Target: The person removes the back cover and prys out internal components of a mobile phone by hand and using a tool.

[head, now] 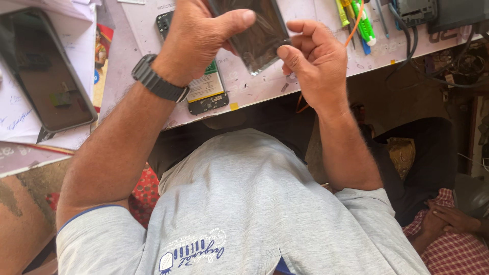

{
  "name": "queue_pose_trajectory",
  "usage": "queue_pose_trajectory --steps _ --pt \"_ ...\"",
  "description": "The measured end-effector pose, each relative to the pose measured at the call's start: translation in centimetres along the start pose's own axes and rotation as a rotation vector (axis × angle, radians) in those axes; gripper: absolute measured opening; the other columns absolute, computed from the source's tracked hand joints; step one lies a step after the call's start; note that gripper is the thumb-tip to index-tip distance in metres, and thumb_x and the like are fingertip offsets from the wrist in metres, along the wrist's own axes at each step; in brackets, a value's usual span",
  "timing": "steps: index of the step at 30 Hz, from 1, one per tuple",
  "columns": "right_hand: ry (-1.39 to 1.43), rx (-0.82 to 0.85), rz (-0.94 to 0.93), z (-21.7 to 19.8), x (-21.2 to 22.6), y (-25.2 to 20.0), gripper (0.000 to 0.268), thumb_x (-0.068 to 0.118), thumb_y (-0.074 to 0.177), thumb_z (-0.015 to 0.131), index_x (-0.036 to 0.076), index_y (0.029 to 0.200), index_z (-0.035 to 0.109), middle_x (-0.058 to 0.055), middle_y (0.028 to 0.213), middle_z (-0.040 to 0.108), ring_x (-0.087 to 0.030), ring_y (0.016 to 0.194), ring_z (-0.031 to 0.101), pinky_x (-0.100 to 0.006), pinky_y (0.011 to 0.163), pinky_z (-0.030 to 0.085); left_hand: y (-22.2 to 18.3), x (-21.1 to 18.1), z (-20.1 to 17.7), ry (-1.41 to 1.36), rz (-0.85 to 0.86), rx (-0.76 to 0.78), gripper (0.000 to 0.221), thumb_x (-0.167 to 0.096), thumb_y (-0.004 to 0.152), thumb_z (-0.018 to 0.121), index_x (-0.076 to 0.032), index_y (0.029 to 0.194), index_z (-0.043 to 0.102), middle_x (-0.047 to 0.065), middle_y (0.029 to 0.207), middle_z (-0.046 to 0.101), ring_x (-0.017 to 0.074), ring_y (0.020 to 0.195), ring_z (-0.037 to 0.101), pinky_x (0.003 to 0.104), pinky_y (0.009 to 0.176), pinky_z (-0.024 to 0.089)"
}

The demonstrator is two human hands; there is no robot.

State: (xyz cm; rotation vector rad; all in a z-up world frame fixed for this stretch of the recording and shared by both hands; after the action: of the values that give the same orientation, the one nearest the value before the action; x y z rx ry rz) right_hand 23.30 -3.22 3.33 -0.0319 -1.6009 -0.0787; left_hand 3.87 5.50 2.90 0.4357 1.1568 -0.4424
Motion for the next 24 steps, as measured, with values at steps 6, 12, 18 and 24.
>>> queue_pose_trajectory --steps 6,12,18,24 --pt "-0.274 -0.11 -0.021 -2.3 0.1 -0.6 0.019 -0.01 0.104 0.068 -0.005 0.123 0.065 -0.007 0.092 0.07 -0.009 0.067 0.064 -0.023 0.056 0.05 -2.6 -3.1 -2.9 0.676 -0.152 -0.126 0.033 -0.037 0.101 0.07 -0.006 0.09 0.072 0.005 0.073 0.068 0.0129 0.058 0.066 0.029 0.05 0.052" --pt "-0.741 -0.116 -0.071 -2.8 2.2 -2.3 0.018 -0.001 0.1 0.079 -0.005 0.114 0.069 -0.007 0.09 0.073 -0.011 0.066 0.06 -0.026 0.061 0.045 -9.3 -5.7 -5.4 1.301 0.12 -0.398 0.029 -0.027 0.095 0.082 -0.004 0.098 0.066 0.008 0.086 0.063 0.0272 0.076 0.065 0.044 0.065 0.051" --pt "-1.447 -0.018 -0.537 3.8 6.7 -2.3 0.056 0.037 0.074 0.098 0.004 0.112 0.073 -0.013 0.109 0.064 -0.03 0.1 0.062 -0.041 0.081 0.051 -11.0 -3.9 -3.1 1.447 0.024 -0.362 0.058 -0.05 0.089 0.086 -0.008 0.122 0.065 0.011 0.104 0.056 0.0295 0.092 0.065 0.043 0.07 0.052" --pt "-1.333 0.106 -0.404 6.6 5.4 -1.2 0.057 0.046 0.085 0.091 0.005 0.121 0.072 -0.014 0.117 0.063 -0.034 0.112 0.058 -0.048 0.093 0.044 -9.1 -3.4 -3.6 1.565 -0.101 -0.497 0.066 -0.052 0.088 0.08 0.0 0.122 0.055 0.016 0.1 0.06 0.0344 0.085 0.069 0.047 0.061 0.054"
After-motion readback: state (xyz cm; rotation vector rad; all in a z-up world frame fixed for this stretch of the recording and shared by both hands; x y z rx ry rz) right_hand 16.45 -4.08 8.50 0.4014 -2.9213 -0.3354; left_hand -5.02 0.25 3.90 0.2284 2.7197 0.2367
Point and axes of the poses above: each hand's wrist, its own y-axis towards the middle knuckle, its own z-axis out of the palm, x = y × z, the point moved 7 cm from there along y, towards the middle knuckle
